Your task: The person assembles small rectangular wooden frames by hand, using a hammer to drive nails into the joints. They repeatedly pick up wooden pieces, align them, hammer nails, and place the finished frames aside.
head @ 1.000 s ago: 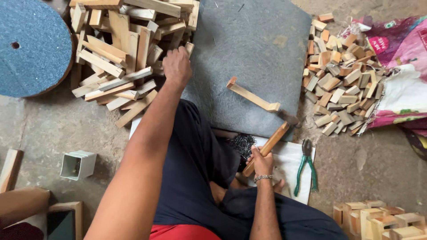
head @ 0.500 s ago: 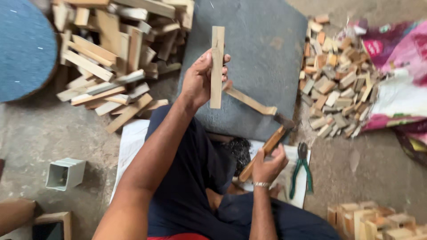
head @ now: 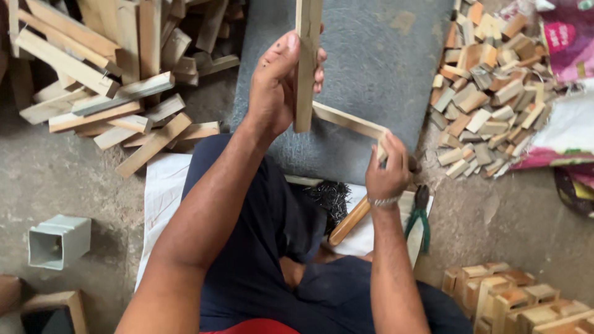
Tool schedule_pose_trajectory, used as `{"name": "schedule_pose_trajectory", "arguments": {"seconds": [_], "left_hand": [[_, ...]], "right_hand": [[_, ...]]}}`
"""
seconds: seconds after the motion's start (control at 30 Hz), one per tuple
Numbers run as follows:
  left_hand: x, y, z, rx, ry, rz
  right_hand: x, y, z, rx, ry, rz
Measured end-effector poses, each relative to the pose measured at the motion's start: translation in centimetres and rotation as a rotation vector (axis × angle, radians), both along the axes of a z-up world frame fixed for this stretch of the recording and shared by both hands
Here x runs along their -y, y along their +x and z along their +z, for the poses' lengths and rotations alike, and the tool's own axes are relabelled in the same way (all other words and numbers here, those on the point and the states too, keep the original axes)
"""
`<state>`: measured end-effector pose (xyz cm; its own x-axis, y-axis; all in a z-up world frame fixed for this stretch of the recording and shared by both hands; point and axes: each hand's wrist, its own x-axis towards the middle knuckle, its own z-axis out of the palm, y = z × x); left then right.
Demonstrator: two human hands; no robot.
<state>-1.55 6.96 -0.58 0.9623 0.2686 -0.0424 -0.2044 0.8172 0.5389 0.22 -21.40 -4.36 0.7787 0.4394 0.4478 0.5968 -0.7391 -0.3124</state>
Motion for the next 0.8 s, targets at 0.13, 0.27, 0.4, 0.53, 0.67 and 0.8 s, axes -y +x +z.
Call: {"name": "schedule_pose_trajectory", "arguments": {"seconds": [0.13,0.27,0.4,0.53,0.67,0.8], "left_hand": [[-0.7,-0.4,0.2,0.018,-0.035,0.034],[-0.9,-0.3,0.3,0.026,0.008,0.031],[-0.6,-0.1,0.2,0.005,0.088,0.034],[-0.4,-0.1,-0.4,0.004,0.173,0.038],[0.0,0.2,-1.0,-0.02,0.157,0.038],[0.0,0.5,-1.0,-0.006,0.241,0.053]], "right_hand": [[0.4,-2.1,-1.4,0.121,0.06,0.047],[0.5,-2.6,-2.4,0.097,0.104,0.013],[0.8,-1.7,-3.2,-0.12,0.152,-0.093],[0.8,0.8,-4.2,-0.664,0.417,-0.141],[1.1,3.2,-4.3,-0.853,0.494,-0.063],[0.8,3.2,-3.7,-0.799,0.361,-0.084]]}}
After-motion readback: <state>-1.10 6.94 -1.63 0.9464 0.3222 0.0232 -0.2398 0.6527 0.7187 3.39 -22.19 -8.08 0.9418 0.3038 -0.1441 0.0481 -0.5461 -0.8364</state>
